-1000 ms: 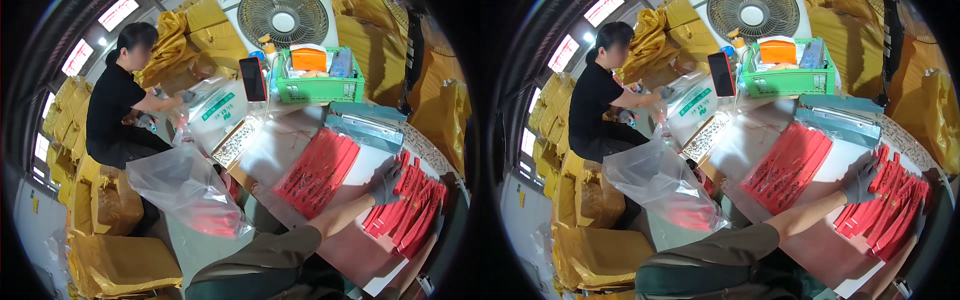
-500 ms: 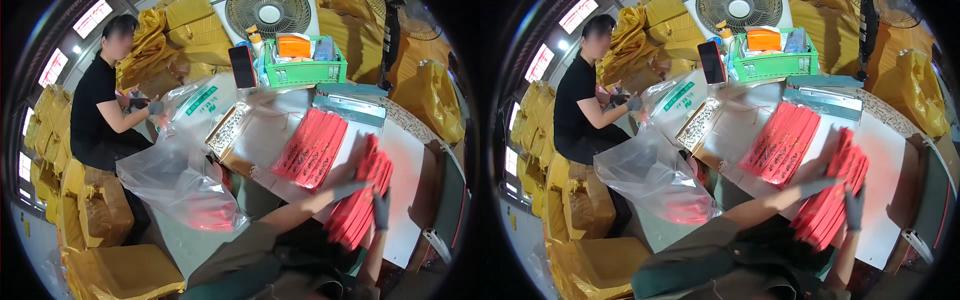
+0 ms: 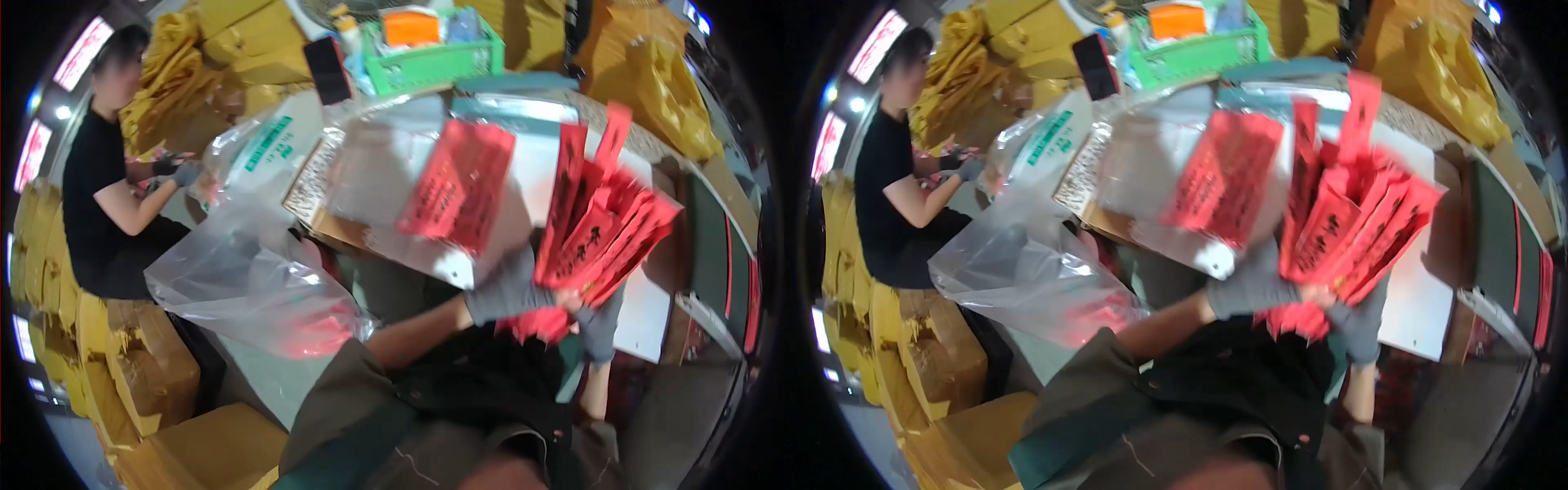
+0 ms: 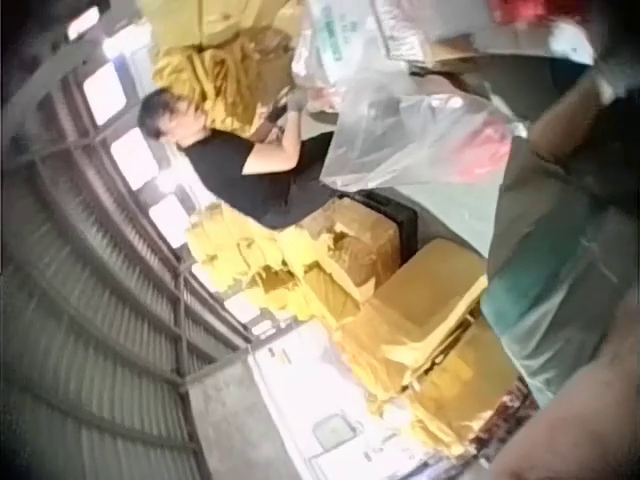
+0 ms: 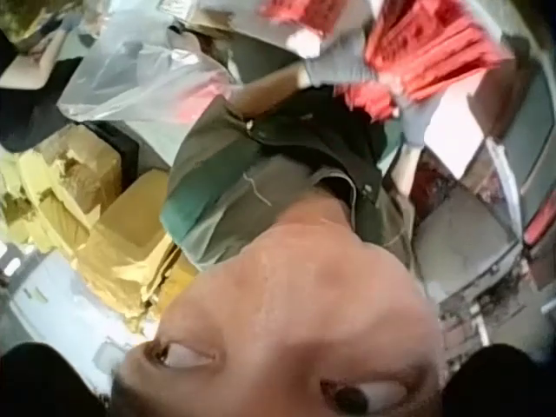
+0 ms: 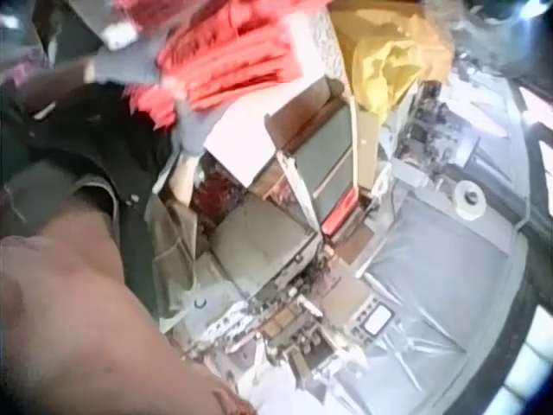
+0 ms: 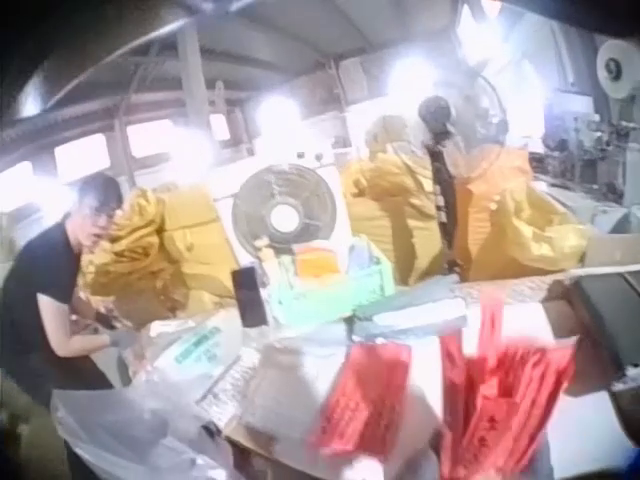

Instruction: The recorder is counting and packaging stacks of red packets or brochures into plastic bags at a factory workstation.

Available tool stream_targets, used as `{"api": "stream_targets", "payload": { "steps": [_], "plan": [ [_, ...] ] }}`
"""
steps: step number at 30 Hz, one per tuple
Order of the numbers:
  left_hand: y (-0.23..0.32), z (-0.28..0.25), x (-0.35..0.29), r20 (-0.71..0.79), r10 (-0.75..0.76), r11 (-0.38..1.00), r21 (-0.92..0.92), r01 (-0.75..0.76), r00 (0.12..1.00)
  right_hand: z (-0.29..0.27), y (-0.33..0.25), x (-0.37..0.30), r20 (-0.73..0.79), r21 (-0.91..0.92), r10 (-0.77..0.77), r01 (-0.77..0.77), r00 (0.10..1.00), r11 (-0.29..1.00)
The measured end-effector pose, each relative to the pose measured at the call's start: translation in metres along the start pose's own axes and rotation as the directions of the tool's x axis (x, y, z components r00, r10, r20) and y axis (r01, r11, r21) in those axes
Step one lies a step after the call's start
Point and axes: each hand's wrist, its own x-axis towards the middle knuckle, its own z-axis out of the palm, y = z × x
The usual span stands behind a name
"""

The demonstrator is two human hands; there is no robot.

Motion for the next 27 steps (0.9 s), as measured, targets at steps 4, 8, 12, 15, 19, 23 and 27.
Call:
{"api": "stream_targets", "payload": {
  "steps": [4, 8, 12, 15, 19, 23, 27],
  "plan": [
    [-0.004, -0.019, 0.031, 0.16, 0.456, 0.606, 0.665, -0.437, 0.876, -0.026, 0.022, 0.033, 0.21, -0.228, -0.03, 0.078, 0.977, 0.971],
    [0.018, -0.021, 0.041, 0.021, 0.333, 0.935, 0.12, -0.333, 0.943, -0.015, -0.023, 0.071, 0.222, -0.105, -0.198, 0.225, 0.955, 0.969],
    [0.026, -0.015, 0.057, -0.023, 0.508, 0.853, 0.152, -0.499, 0.861, 0.012, -0.055, 0.091, -0.006, 0.08, -0.346, 0.346, 0.938, 0.935],
    [0.02, -0.009, 0.055, 0.013, 0.428, 0.901, 0.076, -0.428, 0.904, 0.02, -0.064, 0.084, -0.039, 0.023, -0.408, 0.409, 0.912, 0.912],
    [0.046, 0.016, 0.014, -0.076, 0.145, 0.983, 0.128, -0.134, 0.987, 0.039, -0.079, 0.042, -0.251, 0.217, -0.174, 0.231, 0.952, 0.949],
    [-0.035, 0.002, 0.014, -0.024, -0.082, 0.981, -0.176, 0.076, 0.996, 0.012, -0.001, 0.029, -0.046, 0.223, -0.073, 0.082, 0.996, 0.971],
    [-0.069, 0.006, 0.01, 0.114, -0.141, 0.925, -0.339, 0.172, 0.983, 0.0, 0.004, 0.069, 0.556, 0.265, 0.11, -0.301, 0.824, 0.916]
  ]
}}
